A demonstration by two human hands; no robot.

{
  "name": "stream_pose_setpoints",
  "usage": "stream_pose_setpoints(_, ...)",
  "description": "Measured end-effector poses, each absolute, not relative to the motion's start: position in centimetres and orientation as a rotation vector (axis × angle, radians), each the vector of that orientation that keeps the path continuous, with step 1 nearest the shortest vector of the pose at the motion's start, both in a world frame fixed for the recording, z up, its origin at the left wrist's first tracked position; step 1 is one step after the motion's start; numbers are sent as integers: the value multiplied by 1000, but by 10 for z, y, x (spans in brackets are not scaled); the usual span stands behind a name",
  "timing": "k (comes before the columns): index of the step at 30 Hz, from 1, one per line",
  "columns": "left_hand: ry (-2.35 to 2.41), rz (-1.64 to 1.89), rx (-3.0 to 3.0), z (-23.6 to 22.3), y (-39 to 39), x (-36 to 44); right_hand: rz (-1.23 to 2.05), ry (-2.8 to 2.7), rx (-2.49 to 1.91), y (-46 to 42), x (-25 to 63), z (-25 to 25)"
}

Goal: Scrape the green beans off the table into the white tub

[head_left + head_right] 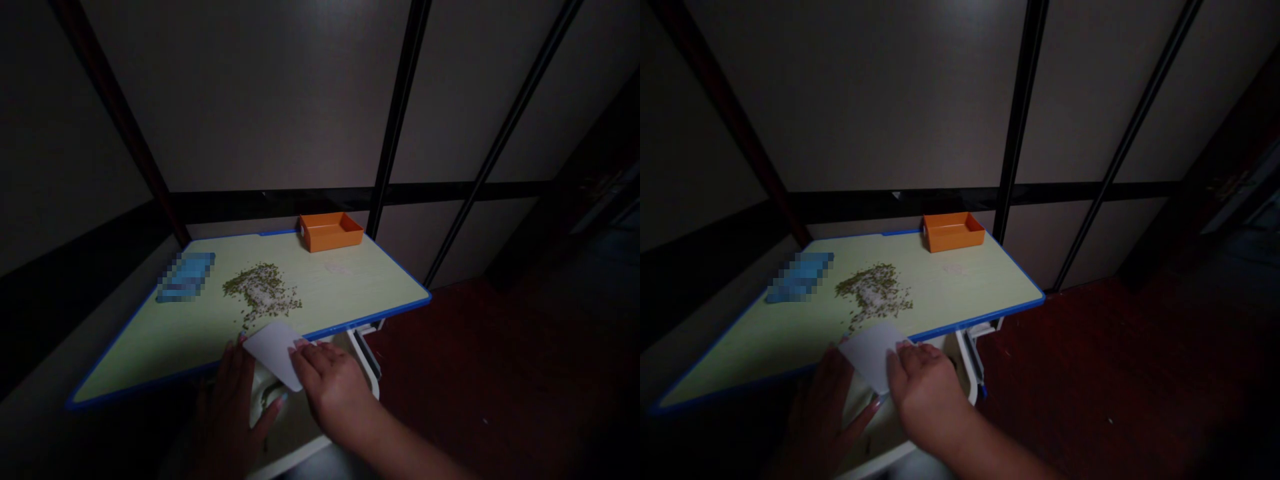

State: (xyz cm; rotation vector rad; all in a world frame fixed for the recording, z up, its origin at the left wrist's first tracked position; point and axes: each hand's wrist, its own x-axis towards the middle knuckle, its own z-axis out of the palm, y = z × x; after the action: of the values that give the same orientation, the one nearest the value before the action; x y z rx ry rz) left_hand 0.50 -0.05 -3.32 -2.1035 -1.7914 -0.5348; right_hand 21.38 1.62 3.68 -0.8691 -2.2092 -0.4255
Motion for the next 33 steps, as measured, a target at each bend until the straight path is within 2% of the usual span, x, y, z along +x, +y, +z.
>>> stream_pose_setpoints(18,-1761,-536,-2109,-17,-4,11,-290,-2230,-1182,46,270,34)
stream_pose_setpoints(33,-1660,-666,-2093,-22,5,7,10,-2172,-1583,124,301,66)
